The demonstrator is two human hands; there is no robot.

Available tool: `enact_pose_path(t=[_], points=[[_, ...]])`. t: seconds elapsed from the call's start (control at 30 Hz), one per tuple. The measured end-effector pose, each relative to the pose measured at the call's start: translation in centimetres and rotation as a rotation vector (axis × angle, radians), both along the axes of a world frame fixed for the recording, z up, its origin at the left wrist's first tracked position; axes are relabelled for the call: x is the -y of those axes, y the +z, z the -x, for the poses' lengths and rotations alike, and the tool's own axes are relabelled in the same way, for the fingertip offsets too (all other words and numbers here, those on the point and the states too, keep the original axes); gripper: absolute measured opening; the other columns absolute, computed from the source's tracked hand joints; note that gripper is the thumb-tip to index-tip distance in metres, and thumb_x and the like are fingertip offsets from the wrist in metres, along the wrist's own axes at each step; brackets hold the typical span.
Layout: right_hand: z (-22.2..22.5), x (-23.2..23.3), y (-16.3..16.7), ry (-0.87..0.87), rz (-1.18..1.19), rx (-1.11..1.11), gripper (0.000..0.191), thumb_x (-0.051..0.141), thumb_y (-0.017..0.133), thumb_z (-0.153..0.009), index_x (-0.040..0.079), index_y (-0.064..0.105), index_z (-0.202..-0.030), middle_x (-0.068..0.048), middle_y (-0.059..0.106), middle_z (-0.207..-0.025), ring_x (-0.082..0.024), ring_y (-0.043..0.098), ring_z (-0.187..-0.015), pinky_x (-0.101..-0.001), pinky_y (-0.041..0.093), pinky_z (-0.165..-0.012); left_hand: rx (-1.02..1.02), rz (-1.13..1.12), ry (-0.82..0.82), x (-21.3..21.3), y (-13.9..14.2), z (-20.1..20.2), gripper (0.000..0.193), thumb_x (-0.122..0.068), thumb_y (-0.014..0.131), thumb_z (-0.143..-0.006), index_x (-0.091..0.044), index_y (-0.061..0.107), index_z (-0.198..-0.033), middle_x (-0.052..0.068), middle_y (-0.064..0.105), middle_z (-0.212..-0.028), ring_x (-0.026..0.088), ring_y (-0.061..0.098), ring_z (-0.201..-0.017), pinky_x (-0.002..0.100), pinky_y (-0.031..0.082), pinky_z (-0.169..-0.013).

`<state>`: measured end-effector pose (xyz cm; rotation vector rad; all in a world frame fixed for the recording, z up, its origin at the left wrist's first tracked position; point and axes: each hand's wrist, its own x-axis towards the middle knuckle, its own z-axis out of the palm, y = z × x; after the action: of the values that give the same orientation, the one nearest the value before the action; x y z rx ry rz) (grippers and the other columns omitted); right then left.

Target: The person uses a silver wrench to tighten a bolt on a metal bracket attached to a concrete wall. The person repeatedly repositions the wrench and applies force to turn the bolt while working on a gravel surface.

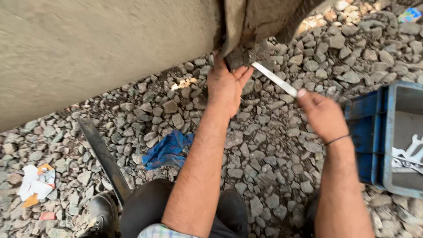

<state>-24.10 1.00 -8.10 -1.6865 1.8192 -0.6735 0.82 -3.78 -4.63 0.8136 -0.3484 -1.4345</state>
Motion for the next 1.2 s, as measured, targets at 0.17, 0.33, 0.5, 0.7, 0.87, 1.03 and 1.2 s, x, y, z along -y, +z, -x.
enact_pose_path(t=[0.17, 0.33, 0.5, 0.7, 0.87, 1.03, 1.2], points=[[2.3, 10.2, -1.2, -0.019, 0.348, -0.34, 0.064, 0.054, 0.047, -0.113, 0.002, 0.071, -0.084, -0.025, 0.065, -0.077, -0.043, 0.063, -0.079, -0.0536, 0.052, -0.083, 0.011, 0.049, 0.027, 0.1, 0.1, 0.3, 0.054, -0.042, 0.036, -0.109, -0.001, 0.038, -0.144, 0.02, 0.055, -0.134, 0.033, 0.06, -0.124, 0.051, 0.052, -0.111], [2.0, 19.1, 1.7, 0.16, 0.509, -0.604, 0.061, 0.044, 0.043, -0.11, 0.008, 0.07, -0.069, -0.02, 0.066, -0.07, -0.037, 0.063, -0.101, -0.0575, 0.038, -0.105, 0.019, 0.081, 0.088, 0.3, -0.1, 0.6, 0.046, -0.035, 0.032, -0.109, 0.0, 0.046, -0.135, 0.02, 0.062, -0.124, 0.031, 0.067, -0.117, 0.055, 0.056, -0.108], [3.1, 18.2, 3.1, 0.256, 1.036, -0.725, 0.052, 0.038, 0.034, -0.113, 0.019, 0.073, -0.085, -0.004, 0.066, -0.074, -0.023, 0.059, -0.087, -0.0466, 0.034, -0.101, 0.009, 0.109, 0.065, 0.1, 0.0, 0.6, 0.04, -0.032, 0.037, -0.109, -0.006, 0.044, -0.138, 0.016, 0.06, -0.128, 0.03, 0.064, -0.121, 0.054, 0.051, -0.111], [4.6, 13.6, 1.3, 0.18, 0.571, -0.416, 0.072, 0.045, 0.042, -0.123, 0.01, 0.064, -0.064, -0.006, 0.049, -0.051, -0.025, 0.047, -0.057, -0.045, 0.041, -0.105, 0.005, 0.11, 0.107, 0.1, 0.0, 0.8, 0.043, -0.034, 0.037, -0.109, -0.004, 0.044, -0.138, 0.019, 0.059, -0.128, 0.029, 0.063, -0.121, 0.054, 0.051, -0.112], [3.8, 15.9, 0.9, 0.184, 0.606, -0.6, 0.067, 0.049, 0.045, -0.119, 0.018, 0.068, -0.063, -0.002, 0.051, -0.055, -0.023, 0.047, -0.055, -0.0485, 0.042, -0.087, -0.047, 0.113, 0.112, 0.3, -0.1, 0.9, 0.04, -0.029, 0.038, -0.108, -0.003, 0.045, -0.138, 0.02, 0.058, -0.131, 0.03, 0.063, -0.121, 0.053, 0.052, -0.111], [4.7, 15.8, 0.5, 0.31, 0.611, -0.566, 0.075, 0.051, 0.036, -0.124, 0.012, 0.069, -0.068, -0.008, 0.054, -0.054, -0.028, 0.052, -0.059, -0.0458, 0.045, -0.096, -0.063, 0.097, 0.15, 0.3, 0.1, 1.1, 0.045, -0.034, 0.039, -0.108, -0.002, 0.045, -0.138, 0.018, 0.056, -0.133, 0.032, 0.062, -0.119, 0.054, 0.052, -0.108], [4.7, 12.5, 0.9, 0.288, 0.442, -0.529, 0.079, 0.063, 0.04, -0.12, 0.009, 0.076, -0.075, -0.018, 0.064, -0.068, -0.041, 0.065, -0.07, -0.052, 0.052, -0.072, -0.029, 0.106, 0.108, 0.4, 0.4, 1.0, 0.051, -0.038, 0.038, -0.107, -0.002, 0.042, -0.144, 0.019, 0.057, -0.133, 0.033, 0.061, -0.123, 0.054, 0.052, -0.109]])
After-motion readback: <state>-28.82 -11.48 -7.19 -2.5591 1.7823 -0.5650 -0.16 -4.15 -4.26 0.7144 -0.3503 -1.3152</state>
